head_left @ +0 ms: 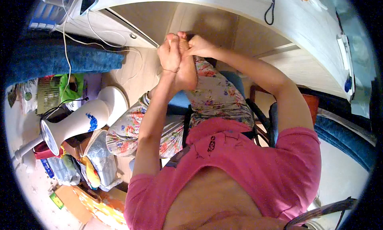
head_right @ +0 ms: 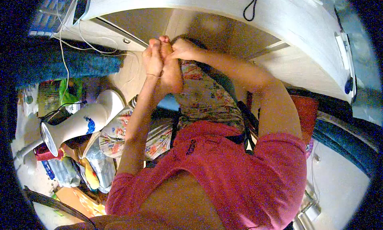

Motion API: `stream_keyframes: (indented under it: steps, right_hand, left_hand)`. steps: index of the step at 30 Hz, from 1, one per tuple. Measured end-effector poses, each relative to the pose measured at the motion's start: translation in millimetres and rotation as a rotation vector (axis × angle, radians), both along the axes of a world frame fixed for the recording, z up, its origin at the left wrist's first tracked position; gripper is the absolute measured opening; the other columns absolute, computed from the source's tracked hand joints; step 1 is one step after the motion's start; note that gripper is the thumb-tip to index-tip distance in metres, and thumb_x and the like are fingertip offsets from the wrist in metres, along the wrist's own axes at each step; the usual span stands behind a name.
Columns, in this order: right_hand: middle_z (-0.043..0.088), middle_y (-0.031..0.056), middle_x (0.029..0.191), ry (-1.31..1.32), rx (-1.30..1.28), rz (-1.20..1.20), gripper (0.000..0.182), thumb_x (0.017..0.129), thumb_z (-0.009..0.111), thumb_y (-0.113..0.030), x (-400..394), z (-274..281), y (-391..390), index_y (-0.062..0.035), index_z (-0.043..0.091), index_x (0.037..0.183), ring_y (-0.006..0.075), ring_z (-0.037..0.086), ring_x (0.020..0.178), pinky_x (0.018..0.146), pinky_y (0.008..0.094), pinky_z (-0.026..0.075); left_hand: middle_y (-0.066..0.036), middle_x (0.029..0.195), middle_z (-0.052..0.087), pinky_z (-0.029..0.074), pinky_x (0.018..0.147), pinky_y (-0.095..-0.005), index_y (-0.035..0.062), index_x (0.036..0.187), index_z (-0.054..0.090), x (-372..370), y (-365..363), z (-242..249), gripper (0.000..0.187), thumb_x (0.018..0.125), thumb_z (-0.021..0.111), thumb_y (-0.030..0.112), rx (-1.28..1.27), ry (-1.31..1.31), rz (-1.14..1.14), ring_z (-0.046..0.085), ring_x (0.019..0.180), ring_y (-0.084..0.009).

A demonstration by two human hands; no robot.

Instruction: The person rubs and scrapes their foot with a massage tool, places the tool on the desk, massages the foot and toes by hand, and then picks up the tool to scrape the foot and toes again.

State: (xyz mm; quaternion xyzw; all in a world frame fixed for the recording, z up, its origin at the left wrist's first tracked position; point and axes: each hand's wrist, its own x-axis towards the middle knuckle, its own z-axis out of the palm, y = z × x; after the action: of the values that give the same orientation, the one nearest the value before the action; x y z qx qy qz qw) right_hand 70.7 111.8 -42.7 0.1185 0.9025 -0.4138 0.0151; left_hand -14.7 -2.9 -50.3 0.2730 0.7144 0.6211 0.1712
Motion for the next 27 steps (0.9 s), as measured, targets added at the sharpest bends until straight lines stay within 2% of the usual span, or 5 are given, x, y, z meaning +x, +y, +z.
stream_keyframes:
  steps: [6,11,15,19,27]
  right_hand:
    - [0.057,0.0152,0.07,-0.323,-0.082,0.123,0.066,0.069,0.05,-0.059,28,21,7,0.0059,0.056,0.078,0.0218,0.053,0.066,0.061,0.0336,0.04]
    - [0.05,0.0064,0.104,0.135,-1.019,-0.221,0.041,0.08,0.052,-0.03,15,13,37,-0.0043,0.042,0.111,0.0175,0.048,0.098,0.085,0.0318,0.039]
    - [0.053,0.0069,0.098,0.203,-1.351,-0.003,0.032,0.082,0.051,-0.021,-14,2,12,0.0006,0.046,0.105,0.0169,0.052,0.091,0.083,0.0268,0.04]
    - [0.052,0.0003,0.078,0.309,-1.102,-0.177,0.023,0.083,0.051,-0.024,-26,-2,-4,-0.001,0.052,0.081,0.0077,0.048,0.071,0.063,0.0216,0.042]
    - [0.053,0.0019,0.076,0.358,-1.044,-0.501,0.029,0.083,0.048,-0.029,-8,12,-15,0.0002,0.052,0.083,0.0097,0.048,0.069,0.062,0.0234,0.042]
  left_hand:
    - [-0.008,0.068,0.055,0.04,0.061,-0.029,-0.0051,0.071,0.054,14,-8,-3,0.045,0.086,0.033,0.032,0.094,-0.345,-0.026,0.049,0.064,-0.013]
    - [-0.006,0.071,0.053,0.041,0.066,-0.0275,0.0026,0.083,0.05,15,-28,1,0.04,0.086,0.028,0.035,0.402,-0.677,0.035,0.051,0.069,-0.0159]
    - [-0.006,0.078,0.052,0.04,0.066,-0.0265,0.004,0.086,0.049,8,-27,3,0.037,0.086,0.03,0.036,0.346,-0.526,0.197,0.049,0.072,-0.0144]
    - [-0.004,0.079,0.052,0.04,0.065,-0.0267,0.0053,0.087,0.049,-4,-26,6,0.034,0.086,0.031,0.034,0.271,-0.625,0.133,0.049,0.072,-0.0141]
    - [-0.005,0.073,0.054,0.04,0.066,-0.0277,0.0046,0.084,0.051,1,-15,-21,0.038,0.088,0.027,0.035,0.253,-0.682,0.012,0.05,0.068,-0.0149]
